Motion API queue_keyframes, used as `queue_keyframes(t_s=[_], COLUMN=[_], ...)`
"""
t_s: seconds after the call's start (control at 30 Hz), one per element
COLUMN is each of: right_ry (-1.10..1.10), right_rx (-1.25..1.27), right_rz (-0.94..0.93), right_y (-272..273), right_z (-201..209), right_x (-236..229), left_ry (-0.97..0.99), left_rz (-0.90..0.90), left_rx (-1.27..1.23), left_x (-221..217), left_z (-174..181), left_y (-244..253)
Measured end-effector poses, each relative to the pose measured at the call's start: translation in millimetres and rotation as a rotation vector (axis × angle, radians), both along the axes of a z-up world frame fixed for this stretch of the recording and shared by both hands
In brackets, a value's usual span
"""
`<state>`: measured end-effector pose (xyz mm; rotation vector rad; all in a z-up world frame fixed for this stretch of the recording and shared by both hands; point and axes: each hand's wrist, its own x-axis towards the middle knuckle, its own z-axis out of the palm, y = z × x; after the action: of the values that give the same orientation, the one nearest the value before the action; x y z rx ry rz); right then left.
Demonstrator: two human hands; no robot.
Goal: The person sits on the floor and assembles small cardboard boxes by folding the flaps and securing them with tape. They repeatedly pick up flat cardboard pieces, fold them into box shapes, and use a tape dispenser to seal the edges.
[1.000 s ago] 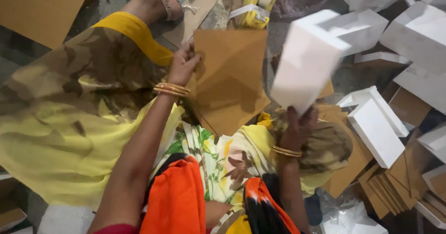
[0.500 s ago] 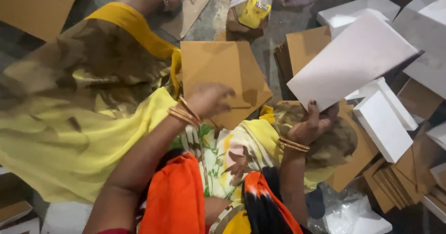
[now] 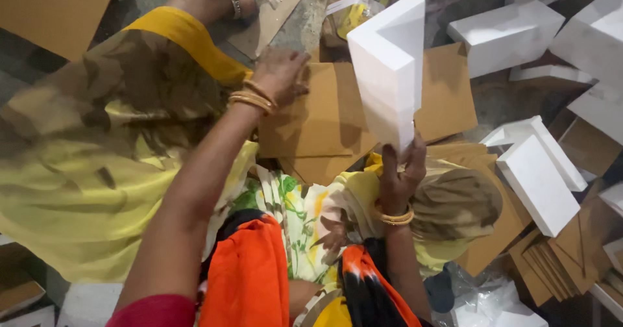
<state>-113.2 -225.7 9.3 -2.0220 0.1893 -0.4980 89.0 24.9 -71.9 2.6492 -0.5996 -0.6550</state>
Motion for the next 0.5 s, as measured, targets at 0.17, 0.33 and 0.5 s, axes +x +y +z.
queue_keyframes(t_s=[0.17, 0.33, 0.5], right_ry=[-0.002, -0.061, -0.09], right_rx=[0.218, 0.358, 0.145], right_rz=[-0.038, -0.017, -0.098], right_y=[2, -9, -14], right_z=[2, -6, -13], right_x=[3, 5, 1], left_ry=[-0.264, -0.346, -0.016], left_rz=[0.065, 0.11, 0.511], left_rx=[-0.124, -0.298, -0.548], left_x=[-5, -11, -24], left_z=[-1, 6, -9], left_y=[-20, -11, 12])
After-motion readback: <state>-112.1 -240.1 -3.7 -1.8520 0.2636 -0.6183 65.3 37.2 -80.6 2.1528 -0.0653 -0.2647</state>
